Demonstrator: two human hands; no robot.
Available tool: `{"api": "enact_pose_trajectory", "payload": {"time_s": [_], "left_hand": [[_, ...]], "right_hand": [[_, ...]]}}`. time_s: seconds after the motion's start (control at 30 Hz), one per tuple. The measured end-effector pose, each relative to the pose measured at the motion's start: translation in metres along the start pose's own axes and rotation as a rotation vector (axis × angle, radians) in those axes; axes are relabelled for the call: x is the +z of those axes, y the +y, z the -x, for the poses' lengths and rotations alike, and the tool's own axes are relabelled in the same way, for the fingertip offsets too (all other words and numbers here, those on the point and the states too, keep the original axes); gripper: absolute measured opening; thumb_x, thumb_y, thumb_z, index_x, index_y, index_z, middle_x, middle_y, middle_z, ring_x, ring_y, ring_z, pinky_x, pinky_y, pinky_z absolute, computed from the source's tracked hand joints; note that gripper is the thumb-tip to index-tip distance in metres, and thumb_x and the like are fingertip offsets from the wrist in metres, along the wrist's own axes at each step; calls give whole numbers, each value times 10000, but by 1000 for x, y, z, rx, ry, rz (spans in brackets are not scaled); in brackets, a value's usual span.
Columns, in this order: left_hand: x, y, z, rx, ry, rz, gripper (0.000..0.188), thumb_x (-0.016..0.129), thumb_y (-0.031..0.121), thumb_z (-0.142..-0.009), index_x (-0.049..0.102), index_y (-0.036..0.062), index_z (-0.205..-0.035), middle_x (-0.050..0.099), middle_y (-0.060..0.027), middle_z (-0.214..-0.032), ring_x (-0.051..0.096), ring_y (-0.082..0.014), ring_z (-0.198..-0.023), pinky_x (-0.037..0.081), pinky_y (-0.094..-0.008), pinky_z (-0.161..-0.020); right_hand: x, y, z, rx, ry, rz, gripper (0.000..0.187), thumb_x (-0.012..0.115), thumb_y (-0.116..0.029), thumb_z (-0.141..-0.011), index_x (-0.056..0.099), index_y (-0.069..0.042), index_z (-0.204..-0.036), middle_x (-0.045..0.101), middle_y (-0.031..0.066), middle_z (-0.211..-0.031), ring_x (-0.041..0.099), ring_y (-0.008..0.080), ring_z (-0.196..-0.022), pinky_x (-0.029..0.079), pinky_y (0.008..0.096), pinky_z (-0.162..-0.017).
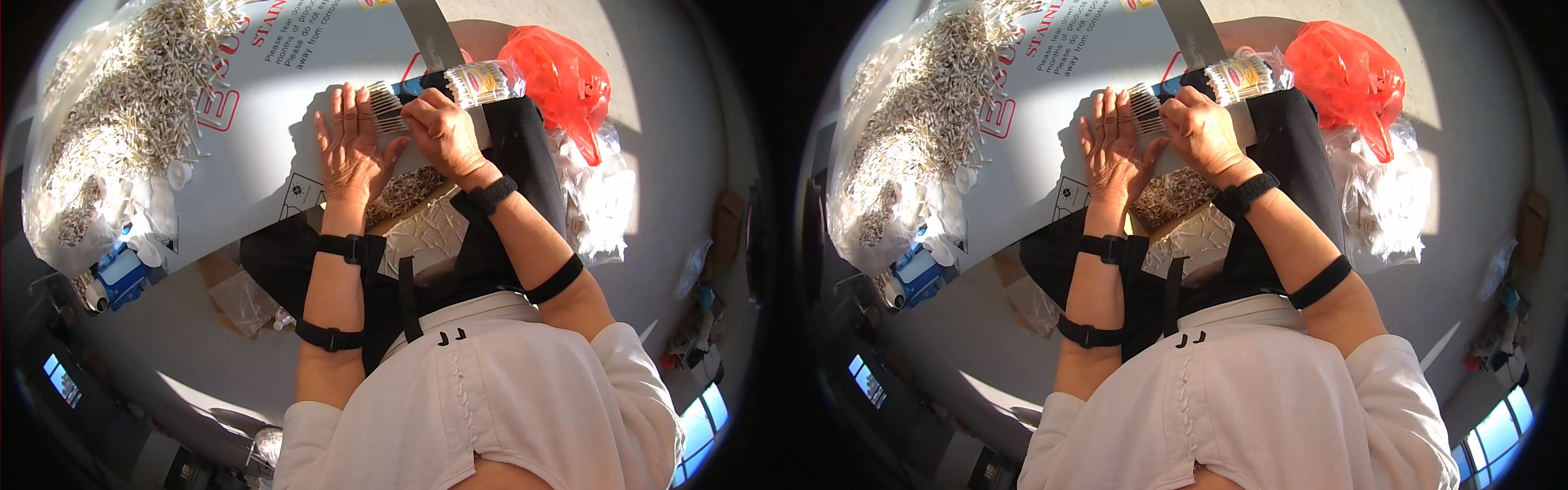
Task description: Packing individual cotton swabs into small plastic bags.
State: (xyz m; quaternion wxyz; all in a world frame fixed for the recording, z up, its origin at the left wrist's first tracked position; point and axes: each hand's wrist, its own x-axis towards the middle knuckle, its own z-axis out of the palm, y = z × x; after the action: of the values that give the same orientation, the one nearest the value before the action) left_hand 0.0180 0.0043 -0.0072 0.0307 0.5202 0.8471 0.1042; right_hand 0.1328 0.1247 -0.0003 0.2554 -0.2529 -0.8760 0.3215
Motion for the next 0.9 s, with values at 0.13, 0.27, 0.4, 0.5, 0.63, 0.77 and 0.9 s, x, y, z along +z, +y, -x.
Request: {"api": "enact_pose_trajectory", "payload": {"time_s": [0.13, 0.27, 0.4, 0.5, 0.63, 0.77, 0.9], "left_hand": [[0, -1, 0, -7, -12, 3, 941, 497, 654, -859, 203, 49, -1518, 185, -119, -1595, 139, -269, -1487, 128, -549, -1178], [0, -1, 1, -2, 4, 4, 934, 506, 642, -862, 203, 51, -1519, 198, -123, -1590, 147, -271, -1485, 130, -554, -1175], [1, 0, 1, 6, 31, 13, 932, 515, 636, -860, 211, 50, -1518, 210, -127, -1586, 158, -273, -1483, 131, -554, -1174], [1, 0, 1, 3, 33, 10, 930, 519, 634, -860, 219, 48, -1516, 225, -131, -1581, 168, -274, -1481, 132, -555, -1172], [1, -1, 1, 3, 36, 12, 928, 524, 634, -857, 228, 46, -1512, 231, -132, -1578, 172, -273, -1480, 134, -553, -1171], [0, 1, 1, 3, 34, 21, 930, 545, 622, -852, 231, 46, -1510, 234, -133, -1577, 179, -273, -1478, 139, -551, -1171], [1, 0, 1, 0, 30, 26, 932, 555, 618, -851, 225, 50, -1513, 244, -133, -1573, 194, -273, -1473, 142, -551, -1170]], "right_hand": [[0, -3, -1, 27, 1, -28, 68, 648, -103, -828, 679, -92, -887, 594, 81, -828, 638, 304, -759, 531, 403, -644], [-1, -5, -7, 78, -10, -48, 88, 639, -102, -837, 681, -95, -914, 595, 80, -824, 637, 304, -753, 532, 396, -658], [1, -3, -10, 40, -5, 5, 100, 641, -111, -841, 686, -105, -930, 595, 76, -821, 638, 296, -759, 533, 392, -668], [2, -1, -10, 28, -9, 22, 152, 649, -70, -831, 686, -80, -978, 615, 83, -842, 642, 294, -742, 518, 371, -640], [3, -3, -10, 23, -7, 47, 99, 644, -104, -843, 688, -94, -932, 604, 76, -826, 642, 290, -764, 523, 382, -655], [2, -2, -7, 18, -28, 31, 69, 637, -134, -853, 686, -108, -894, 591, 71, -810, 640, 290, -785, 526, 393, -665], [1, -4, -9, 36, -41, 33, 74, 641, -137, -846, 682, -104, -897, 598, 77, -821, 642, 294, -791, 527, 397, -674]]}}
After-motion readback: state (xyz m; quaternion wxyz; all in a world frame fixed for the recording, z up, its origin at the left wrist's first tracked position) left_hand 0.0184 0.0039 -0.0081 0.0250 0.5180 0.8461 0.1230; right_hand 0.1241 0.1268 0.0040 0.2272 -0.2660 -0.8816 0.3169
